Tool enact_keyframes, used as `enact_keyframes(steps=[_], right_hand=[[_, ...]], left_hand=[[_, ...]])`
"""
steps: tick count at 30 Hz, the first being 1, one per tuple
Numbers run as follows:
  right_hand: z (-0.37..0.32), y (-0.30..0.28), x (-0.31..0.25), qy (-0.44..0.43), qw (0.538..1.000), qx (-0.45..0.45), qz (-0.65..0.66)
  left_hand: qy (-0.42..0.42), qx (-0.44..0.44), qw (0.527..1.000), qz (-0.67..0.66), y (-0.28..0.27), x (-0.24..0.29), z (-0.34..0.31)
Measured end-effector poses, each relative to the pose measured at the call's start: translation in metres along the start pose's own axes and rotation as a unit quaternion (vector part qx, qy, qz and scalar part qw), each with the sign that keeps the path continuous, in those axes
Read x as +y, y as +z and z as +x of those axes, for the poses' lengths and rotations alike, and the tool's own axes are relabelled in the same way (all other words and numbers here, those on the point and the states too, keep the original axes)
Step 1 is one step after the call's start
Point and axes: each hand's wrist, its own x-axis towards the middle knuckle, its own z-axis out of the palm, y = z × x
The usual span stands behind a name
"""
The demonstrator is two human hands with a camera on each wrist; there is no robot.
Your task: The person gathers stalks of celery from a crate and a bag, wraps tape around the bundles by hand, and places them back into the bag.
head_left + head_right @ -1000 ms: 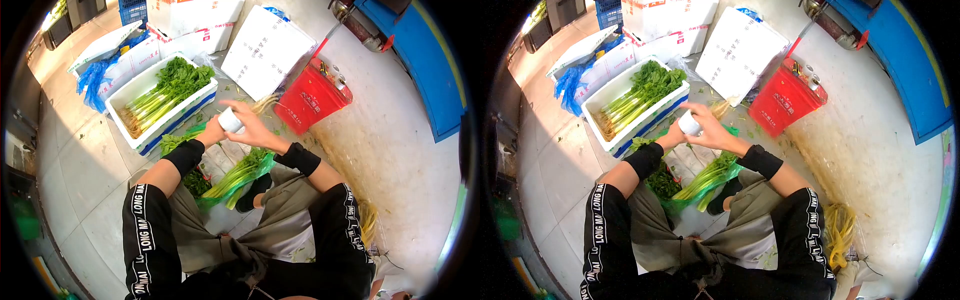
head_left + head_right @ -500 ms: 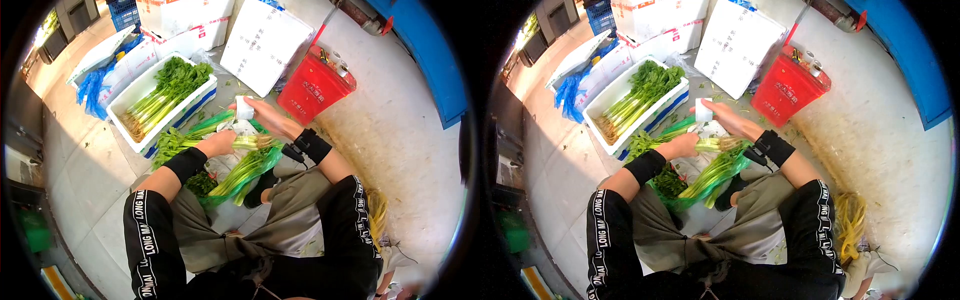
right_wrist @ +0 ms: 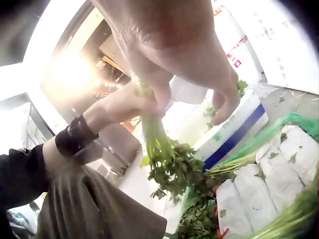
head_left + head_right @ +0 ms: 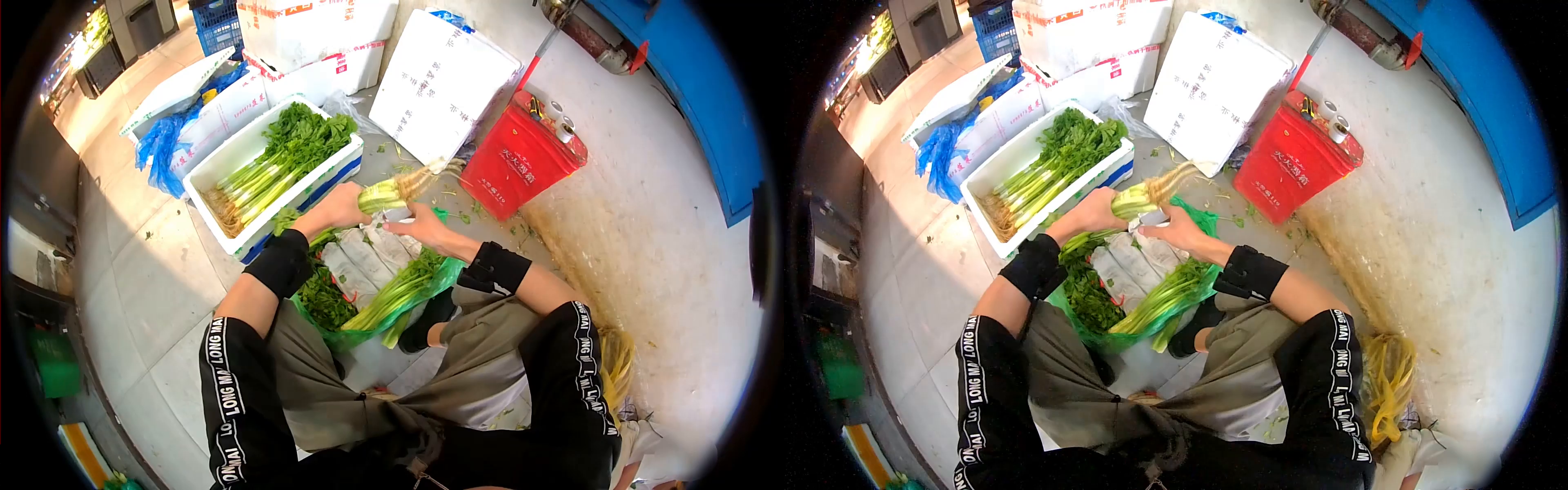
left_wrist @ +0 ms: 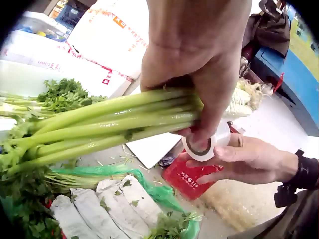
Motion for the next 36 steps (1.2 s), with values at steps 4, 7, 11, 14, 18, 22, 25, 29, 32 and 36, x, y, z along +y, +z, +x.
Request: enact_keyframes(steps=[4,7,11,14,18,22,25,29,32,36], right_hand=[[0.005,0.0,-0.005,-0.022,0.998,0.035,-0.038],[0.008,0.001,-0.001,-0.087,0.981,0.093,-0.147],[-0.014,0.015,-0.032,-0.187,0.937,0.122,-0.27],[-0.027,0.024,-0.057,-0.287,0.892,0.147,-0.318],[-0.021,0.026,-0.07,-0.336,0.929,0.098,-0.118],[-0.007,0.019,-0.066,-0.047,0.992,-0.016,0.12],[0.0,0.006,-0.068,-0.018,0.986,-0.092,0.138],[0.009,0.005,-0.06,-0.001,0.988,-0.083,0.129],[0.011,-0.005,-0.052,-0.016,0.983,-0.117,0.142],[0.003,-0.023,-0.043,-0.067,0.981,-0.155,0.098]], left_hand=[[-0.083,0.075,0.994,0.005,0.001,0.006,0.009],[-0.129,0.108,0.986,0.001,0.002,-0.007,0.016],[-0.179,0.102,0.976,-0.065,0.002,-0.029,0.021],[-0.186,0.168,0.968,-0.008,0.018,-0.025,0.016],[-0.102,0.153,0.982,0.034,0.036,-0.019,0.008],[-0.075,0.074,0.993,0.061,0.055,-0.019,0.002],[-0.073,-0.012,0.989,0.129,0.059,-0.007,-0.001],[-0.021,0.037,0.993,0.111,0.072,0.0,-0.012],[-0.006,-0.077,0.99,0.121,0.069,0.009,-0.012],[0.05,-0.085,0.988,0.118,0.074,-0.002,-0.012]])
